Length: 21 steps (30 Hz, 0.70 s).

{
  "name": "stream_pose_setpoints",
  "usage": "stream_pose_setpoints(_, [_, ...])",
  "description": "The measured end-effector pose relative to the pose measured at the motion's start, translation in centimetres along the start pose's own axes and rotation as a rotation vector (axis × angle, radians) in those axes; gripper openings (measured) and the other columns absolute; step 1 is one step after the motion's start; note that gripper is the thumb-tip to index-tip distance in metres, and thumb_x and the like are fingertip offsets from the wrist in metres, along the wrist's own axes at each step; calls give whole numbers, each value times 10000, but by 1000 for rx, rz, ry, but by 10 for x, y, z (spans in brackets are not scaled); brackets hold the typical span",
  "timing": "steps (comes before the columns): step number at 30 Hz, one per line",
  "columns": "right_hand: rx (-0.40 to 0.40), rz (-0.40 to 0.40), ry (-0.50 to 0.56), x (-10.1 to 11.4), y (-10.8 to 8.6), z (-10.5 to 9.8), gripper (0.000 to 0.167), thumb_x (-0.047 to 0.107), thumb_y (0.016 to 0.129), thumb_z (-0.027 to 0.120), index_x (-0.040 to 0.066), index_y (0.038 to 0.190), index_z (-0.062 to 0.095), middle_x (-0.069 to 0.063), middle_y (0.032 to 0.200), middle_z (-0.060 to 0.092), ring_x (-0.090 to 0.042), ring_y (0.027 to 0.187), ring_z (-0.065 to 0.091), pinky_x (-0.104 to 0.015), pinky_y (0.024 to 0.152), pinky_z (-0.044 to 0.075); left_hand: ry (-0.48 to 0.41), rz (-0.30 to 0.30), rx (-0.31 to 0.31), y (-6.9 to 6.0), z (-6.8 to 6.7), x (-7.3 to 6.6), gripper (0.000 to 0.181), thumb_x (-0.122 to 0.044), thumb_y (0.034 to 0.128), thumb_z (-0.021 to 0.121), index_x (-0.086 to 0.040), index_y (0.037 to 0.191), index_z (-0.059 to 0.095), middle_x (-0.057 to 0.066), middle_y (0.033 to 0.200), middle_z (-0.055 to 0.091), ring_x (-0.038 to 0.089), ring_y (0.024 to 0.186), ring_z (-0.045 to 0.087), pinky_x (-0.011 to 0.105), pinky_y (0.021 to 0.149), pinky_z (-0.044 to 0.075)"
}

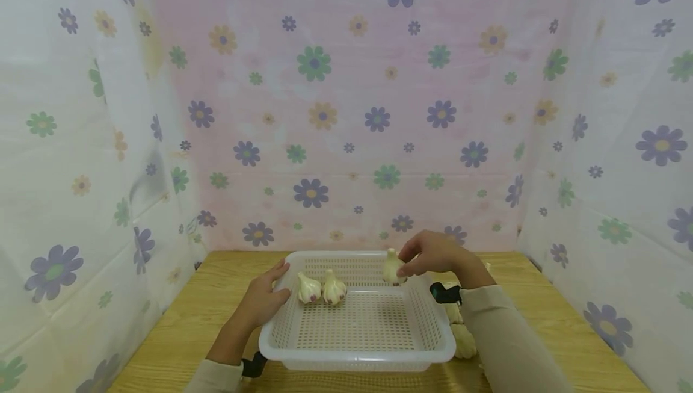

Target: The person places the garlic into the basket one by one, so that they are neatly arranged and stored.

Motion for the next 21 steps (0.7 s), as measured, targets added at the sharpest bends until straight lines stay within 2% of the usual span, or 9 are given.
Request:
stream_pose_setpoints(6, [16, 33, 70, -2, 14, 16, 396, 252, 842, 850, 39, 1165, 769, -88, 1076, 780, -198, 874, 753, -405, 796, 635, -9, 0, 3, 1, 1, -1, 673, -103, 887, 613, -25, 1540, 469, 47, 1682, 334, 427, 1488, 369, 415, 908, 610])
stream_pose_setpoints(15, [38, 65, 59, 6, 35, 39, 282, 220, 836, 853, 81, 1077, 808, -14, 892, 787, -179, 813, 747, -378, 774, 634, 7, -7, 2, 1, 2, 1, 679, -111, 887, 621, -29, 1542, 464, 35, 1686, 320, 424, 1496, 352, 475, 999, 569])
stream_pose_setpoints(21, [42, 106, 65, 10, 45, 49, 278, 219, 825, 864, 83, 1062, 812, -24, 848, 784, -196, 801, 748, -388, 768, 634, 13, -8, -3, 0, 1, 1, 679, -111, 886, 620, -23, 1541, 463, 43, 1684, 322, 438, 1480, 371, 449, 939, 600])
Point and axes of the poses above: each hand's wrist, its own y-axis towards the middle knuckle, its own z-axis out of the palm, x = y × z, the point moved 3 cm from there along y, towards the middle knuckle
